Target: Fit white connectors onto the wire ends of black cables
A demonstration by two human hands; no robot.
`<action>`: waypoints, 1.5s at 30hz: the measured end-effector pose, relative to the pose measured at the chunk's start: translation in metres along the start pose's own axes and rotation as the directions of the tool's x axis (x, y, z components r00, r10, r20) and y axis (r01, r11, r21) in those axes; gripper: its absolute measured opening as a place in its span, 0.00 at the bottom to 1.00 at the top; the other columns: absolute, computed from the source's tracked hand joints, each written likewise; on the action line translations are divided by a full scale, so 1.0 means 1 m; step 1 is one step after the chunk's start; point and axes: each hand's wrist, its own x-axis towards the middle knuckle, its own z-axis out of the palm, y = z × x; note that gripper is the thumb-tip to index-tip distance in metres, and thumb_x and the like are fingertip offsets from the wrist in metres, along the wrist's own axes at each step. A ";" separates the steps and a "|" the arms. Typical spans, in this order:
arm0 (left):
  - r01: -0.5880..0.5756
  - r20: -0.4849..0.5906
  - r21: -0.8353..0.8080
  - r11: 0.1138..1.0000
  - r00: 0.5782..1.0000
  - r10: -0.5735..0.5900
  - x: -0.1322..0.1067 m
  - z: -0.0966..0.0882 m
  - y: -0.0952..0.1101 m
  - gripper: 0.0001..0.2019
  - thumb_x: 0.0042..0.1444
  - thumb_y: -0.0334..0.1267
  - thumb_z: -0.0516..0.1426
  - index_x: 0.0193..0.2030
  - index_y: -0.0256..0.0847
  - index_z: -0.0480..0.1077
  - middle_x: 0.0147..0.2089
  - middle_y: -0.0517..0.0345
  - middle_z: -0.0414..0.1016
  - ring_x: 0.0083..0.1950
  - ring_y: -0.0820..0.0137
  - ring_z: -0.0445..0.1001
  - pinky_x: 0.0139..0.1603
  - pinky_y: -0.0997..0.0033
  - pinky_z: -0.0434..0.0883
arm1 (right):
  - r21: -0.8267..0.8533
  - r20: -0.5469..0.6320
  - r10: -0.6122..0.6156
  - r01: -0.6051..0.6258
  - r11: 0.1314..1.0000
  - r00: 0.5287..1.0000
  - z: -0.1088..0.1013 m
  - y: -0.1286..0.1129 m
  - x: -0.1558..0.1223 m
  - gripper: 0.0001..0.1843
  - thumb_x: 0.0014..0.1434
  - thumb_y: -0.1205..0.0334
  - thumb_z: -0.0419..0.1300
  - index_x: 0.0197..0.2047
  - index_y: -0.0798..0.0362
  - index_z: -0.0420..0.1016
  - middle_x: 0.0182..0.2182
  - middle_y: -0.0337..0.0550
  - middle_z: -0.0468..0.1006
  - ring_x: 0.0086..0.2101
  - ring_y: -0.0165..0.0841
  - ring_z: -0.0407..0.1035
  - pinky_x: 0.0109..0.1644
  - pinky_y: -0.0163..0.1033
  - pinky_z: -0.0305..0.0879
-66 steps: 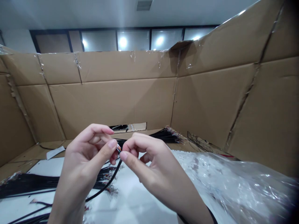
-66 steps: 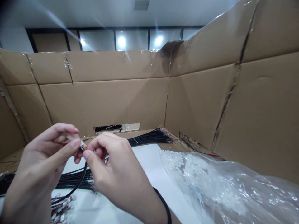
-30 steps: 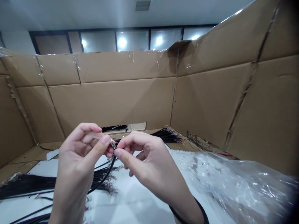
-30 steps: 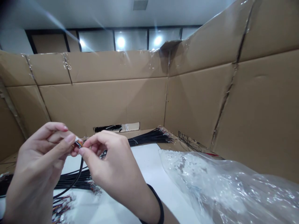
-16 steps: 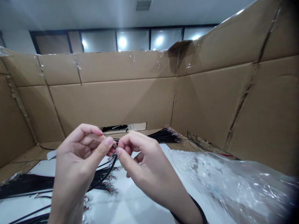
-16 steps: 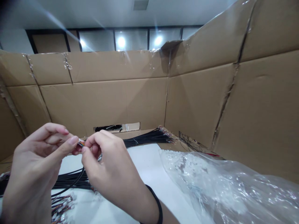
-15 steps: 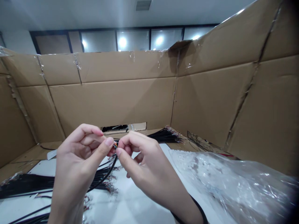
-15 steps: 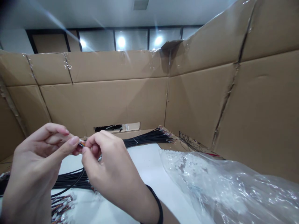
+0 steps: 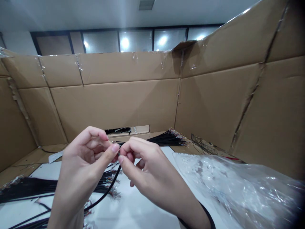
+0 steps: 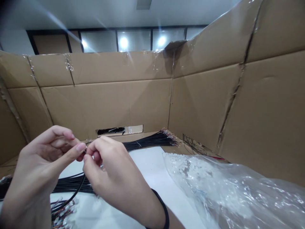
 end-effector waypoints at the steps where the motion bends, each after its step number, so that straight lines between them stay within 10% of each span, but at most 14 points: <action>1: 0.004 -0.003 -0.004 1.000 1.000 -0.004 0.000 0.001 0.000 0.10 0.48 0.30 0.65 0.33 0.42 0.68 0.25 0.66 0.73 0.25 0.78 0.74 0.27 0.85 0.74 | -0.006 0.003 -0.003 0.003 1.000 1.000 0.000 0.000 0.000 0.10 0.61 0.69 0.54 0.27 0.54 0.64 0.27 0.32 0.67 0.27 0.23 0.64 0.35 0.34 0.62; 45: 0.001 -0.022 0.013 1.000 1.000 -0.001 -0.003 0.009 -0.001 0.08 0.53 0.32 0.64 0.34 0.43 0.67 0.26 0.66 0.72 0.26 0.77 0.74 0.29 0.83 0.73 | -0.054 -0.065 0.029 -0.033 0.998 0.997 -0.004 0.001 -0.003 0.10 0.66 0.68 0.51 0.33 0.54 0.69 0.34 0.40 0.73 0.33 0.29 0.69 0.39 0.36 0.65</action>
